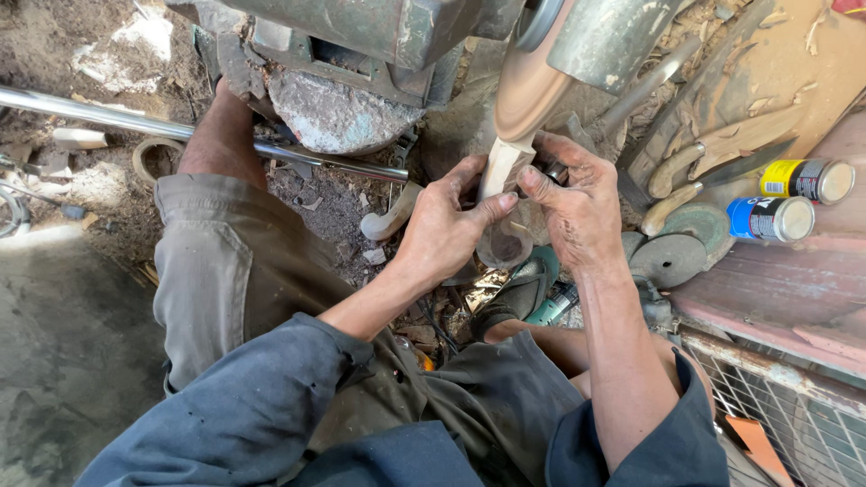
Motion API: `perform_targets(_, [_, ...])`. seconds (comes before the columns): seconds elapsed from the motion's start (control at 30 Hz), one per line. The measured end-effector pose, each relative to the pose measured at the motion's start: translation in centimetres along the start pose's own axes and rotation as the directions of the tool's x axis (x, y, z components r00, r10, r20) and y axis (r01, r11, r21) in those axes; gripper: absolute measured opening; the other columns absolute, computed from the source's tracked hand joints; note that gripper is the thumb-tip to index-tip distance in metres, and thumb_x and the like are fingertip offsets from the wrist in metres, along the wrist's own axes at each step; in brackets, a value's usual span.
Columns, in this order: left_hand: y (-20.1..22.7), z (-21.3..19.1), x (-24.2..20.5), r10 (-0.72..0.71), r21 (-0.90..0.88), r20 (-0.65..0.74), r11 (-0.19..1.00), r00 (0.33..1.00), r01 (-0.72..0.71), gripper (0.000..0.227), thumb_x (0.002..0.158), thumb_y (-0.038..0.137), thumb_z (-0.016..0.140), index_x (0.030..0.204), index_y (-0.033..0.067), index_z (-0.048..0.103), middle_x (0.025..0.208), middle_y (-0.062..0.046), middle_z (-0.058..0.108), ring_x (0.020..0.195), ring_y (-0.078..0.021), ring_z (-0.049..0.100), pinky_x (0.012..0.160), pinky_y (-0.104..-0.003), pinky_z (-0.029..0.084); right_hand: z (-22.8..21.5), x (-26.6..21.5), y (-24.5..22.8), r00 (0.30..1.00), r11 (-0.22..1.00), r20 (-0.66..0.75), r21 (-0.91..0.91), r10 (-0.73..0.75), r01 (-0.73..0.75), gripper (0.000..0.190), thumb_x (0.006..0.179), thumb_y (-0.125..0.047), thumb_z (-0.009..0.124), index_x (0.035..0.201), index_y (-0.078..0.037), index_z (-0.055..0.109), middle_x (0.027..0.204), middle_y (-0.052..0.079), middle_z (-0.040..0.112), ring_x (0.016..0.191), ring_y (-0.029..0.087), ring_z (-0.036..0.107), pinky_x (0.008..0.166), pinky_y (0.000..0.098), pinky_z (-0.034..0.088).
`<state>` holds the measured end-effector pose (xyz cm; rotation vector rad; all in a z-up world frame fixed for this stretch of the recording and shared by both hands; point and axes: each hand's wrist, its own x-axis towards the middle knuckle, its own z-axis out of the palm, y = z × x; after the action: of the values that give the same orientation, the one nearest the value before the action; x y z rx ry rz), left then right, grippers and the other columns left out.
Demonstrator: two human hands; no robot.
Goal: The person holds a small wooden piece against a rotating grinding wheel, shaping and smoothing its edges. The person repeatedly repositions the wood to grind different sides and occasionally pauses to inspect the surface before continuing.
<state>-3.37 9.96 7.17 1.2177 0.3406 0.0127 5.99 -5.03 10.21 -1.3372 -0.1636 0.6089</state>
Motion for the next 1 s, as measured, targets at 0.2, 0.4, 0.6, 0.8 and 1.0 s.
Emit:
perform_targets(0.2, [0.5, -0.4, 0.2, -0.012, -0.039, 0.045, 0.999, 0.999, 0.014, 0.061, 0.094, 0.017, 0.072, 0.144, -0.0097, 0.049, 0.128, -0.019, 0.070, 0.114, -0.0180, 0.066, 0.098, -0.032, 0.055, 0.5, -0.1, 0.2, 0.998, 0.999, -0.051, -0.044, -0.031, 0.028, 0.047, 0.088, 0.000, 0.081, 0.130, 0.011, 0.063, 0.116, 0.016, 0.072, 0.103, 0.018, 0.070, 0.092, 0.0286, 0.058])
perform_targets(0.4, [0.7, 0.3, -0.2, -0.091, 0.091, -0.024, 0.992, 0.996, 0.093, 0.066, 0.087, 0.018, 0.075, 0.143, -0.0072, 0.049, 0.121, -0.018, 0.072, 0.107, -0.0183, 0.070, 0.092, -0.032, 0.057, 1.4, -0.2, 0.0, 0.994, 0.983, -0.077, -0.172, -0.076, 0.061, 0.046, 0.086, -0.001, 0.083, 0.126, 0.010, 0.064, 0.112, 0.011, 0.072, 0.099, 0.013, 0.067, 0.087, 0.0274, 0.057])
perform_targets(0.6, [-0.9, 0.4, 0.2, -0.103, -0.201, 0.019, 0.974, 0.995, 0.105, 0.069, 0.091, 0.013, 0.072, 0.149, -0.0089, 0.042, 0.129, -0.018, 0.069, 0.113, -0.0190, 0.066, 0.098, -0.033, 0.055, 1.2, -0.5, -0.6, 0.999, 0.989, -0.029, -0.149, -0.016, 0.011, 0.045, 0.089, -0.003, 0.079, 0.131, 0.007, 0.064, 0.117, 0.010, 0.072, 0.104, 0.014, 0.067, 0.093, 0.0262, 0.056])
perform_targets(0.8, [-1.2, 0.0, 0.1, -0.014, -0.161, 0.032, 0.987, 0.999, 0.019, 0.066, 0.092, 0.014, 0.075, 0.147, -0.0092, 0.046, 0.130, -0.017, 0.068, 0.115, -0.0171, 0.064, 0.099, -0.031, 0.053, 1.1, -0.2, -0.1, 1.000, 0.995, -0.022, -0.097, -0.018, 0.016, 0.042, 0.089, -0.002, 0.081, 0.126, 0.007, 0.065, 0.116, 0.010, 0.072, 0.103, 0.014, 0.066, 0.089, 0.0272, 0.055])
perform_targets(1.0, [-1.0, 0.6, -0.3, -0.009, -0.071, -0.088, 0.997, 0.996, 0.003, 0.064, 0.088, 0.015, 0.078, 0.141, -0.0077, 0.052, 0.123, -0.016, 0.071, 0.107, -0.0163, 0.068, 0.093, -0.031, 0.057, 1.3, -0.3, 0.2, 0.997, 0.981, -0.041, -0.186, -0.063, 0.054, 0.041, 0.090, -0.003, 0.081, 0.126, 0.008, 0.065, 0.115, 0.011, 0.071, 0.104, 0.014, 0.067, 0.092, 0.0280, 0.057])
